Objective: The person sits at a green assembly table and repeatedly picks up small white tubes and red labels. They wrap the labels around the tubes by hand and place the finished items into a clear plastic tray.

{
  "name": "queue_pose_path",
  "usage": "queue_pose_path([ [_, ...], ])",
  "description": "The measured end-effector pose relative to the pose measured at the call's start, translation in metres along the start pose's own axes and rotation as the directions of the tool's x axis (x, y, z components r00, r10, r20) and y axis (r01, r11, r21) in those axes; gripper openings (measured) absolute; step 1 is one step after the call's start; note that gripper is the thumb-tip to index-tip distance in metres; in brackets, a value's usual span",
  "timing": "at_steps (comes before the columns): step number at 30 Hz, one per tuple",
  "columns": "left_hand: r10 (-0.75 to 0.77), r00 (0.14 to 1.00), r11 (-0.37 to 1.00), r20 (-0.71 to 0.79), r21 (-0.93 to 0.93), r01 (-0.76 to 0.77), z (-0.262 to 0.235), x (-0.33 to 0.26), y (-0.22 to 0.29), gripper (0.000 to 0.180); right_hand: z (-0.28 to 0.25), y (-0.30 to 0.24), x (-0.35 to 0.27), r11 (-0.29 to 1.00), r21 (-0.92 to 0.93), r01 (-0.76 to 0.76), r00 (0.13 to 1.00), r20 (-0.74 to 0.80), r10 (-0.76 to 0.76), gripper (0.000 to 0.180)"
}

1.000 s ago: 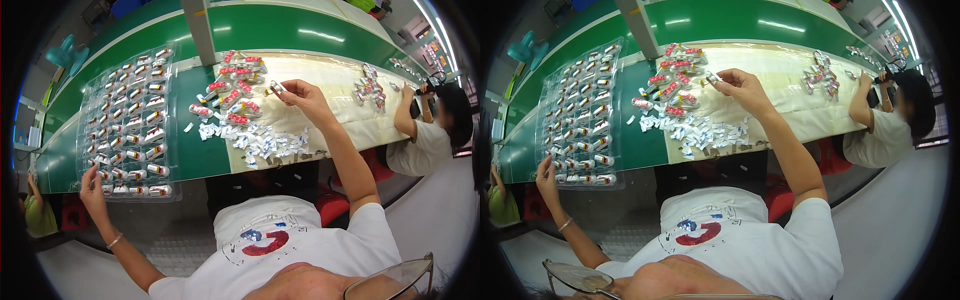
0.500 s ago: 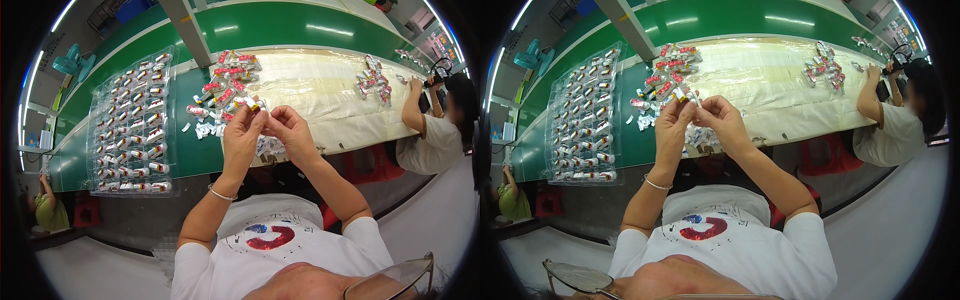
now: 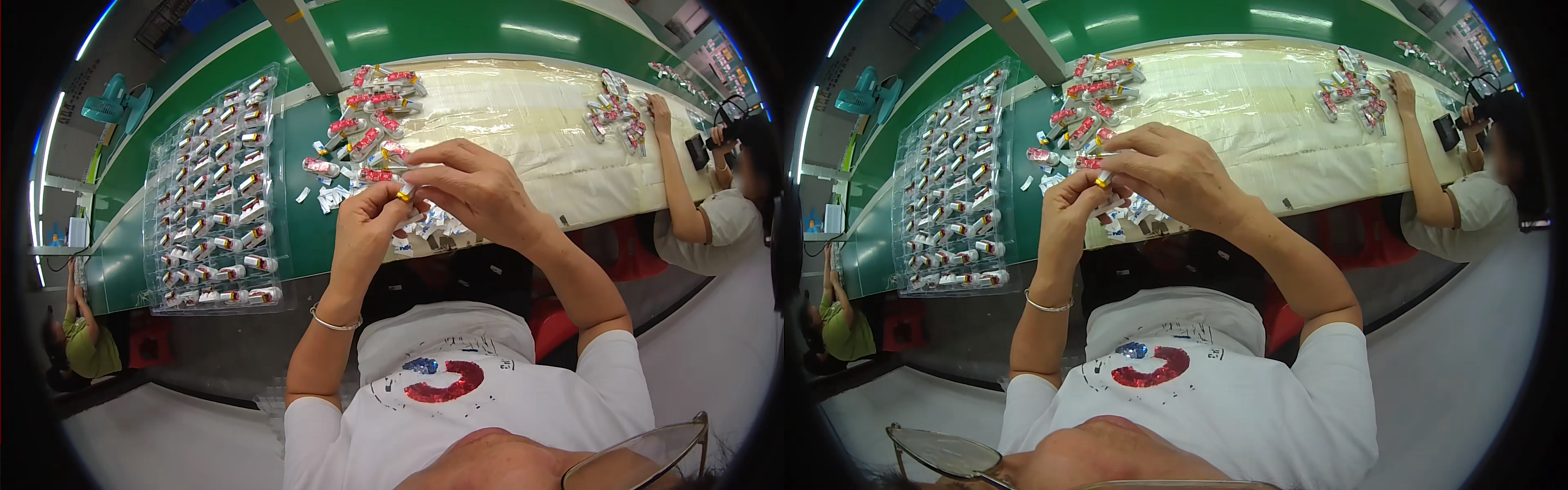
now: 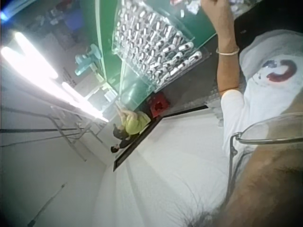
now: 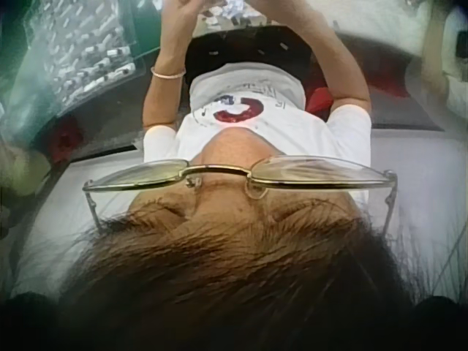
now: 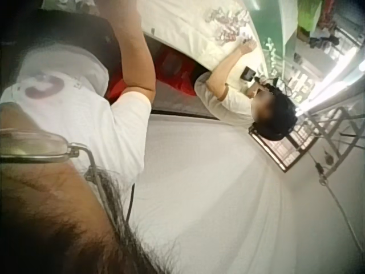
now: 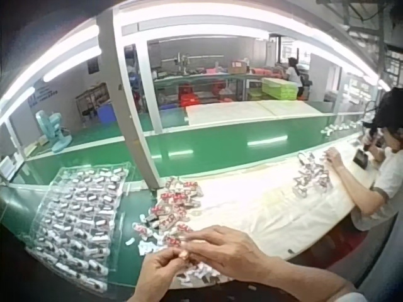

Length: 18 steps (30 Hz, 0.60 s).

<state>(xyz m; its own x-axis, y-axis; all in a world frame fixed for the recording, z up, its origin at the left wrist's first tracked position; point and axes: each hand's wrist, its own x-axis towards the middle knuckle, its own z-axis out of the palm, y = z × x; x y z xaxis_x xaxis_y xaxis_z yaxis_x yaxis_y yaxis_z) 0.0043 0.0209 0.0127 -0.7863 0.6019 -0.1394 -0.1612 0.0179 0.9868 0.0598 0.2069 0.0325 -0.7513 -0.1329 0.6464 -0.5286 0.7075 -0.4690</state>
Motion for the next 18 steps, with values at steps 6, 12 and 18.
queue_pose_path([
  [6, -0.005, 1.000, 0.993, -0.006, -0.116, 0.004, -0.007, -0.005, 0.003, 0.023, -0.001, -0.003, 0.001, 1.000, 0.004, -0.021, 0.999, 0.046, 0.021, 0.015],
  [12, -0.014, 1.000, 0.999, -0.020, -0.031, 0.014, -0.010, -0.007, 0.008, 0.022, -0.004, -0.007, 0.010, 0.983, -0.143, 0.115, 0.989, 0.105, -0.101, 0.009],
  [18, 0.036, 0.999, 0.999, -0.009, -0.037, -0.036, -0.006, -0.007, 0.014, 0.021, -0.007, -0.006, 0.015, 0.962, -0.215, 0.171, 0.974, 0.186, -0.132, 0.011],
])
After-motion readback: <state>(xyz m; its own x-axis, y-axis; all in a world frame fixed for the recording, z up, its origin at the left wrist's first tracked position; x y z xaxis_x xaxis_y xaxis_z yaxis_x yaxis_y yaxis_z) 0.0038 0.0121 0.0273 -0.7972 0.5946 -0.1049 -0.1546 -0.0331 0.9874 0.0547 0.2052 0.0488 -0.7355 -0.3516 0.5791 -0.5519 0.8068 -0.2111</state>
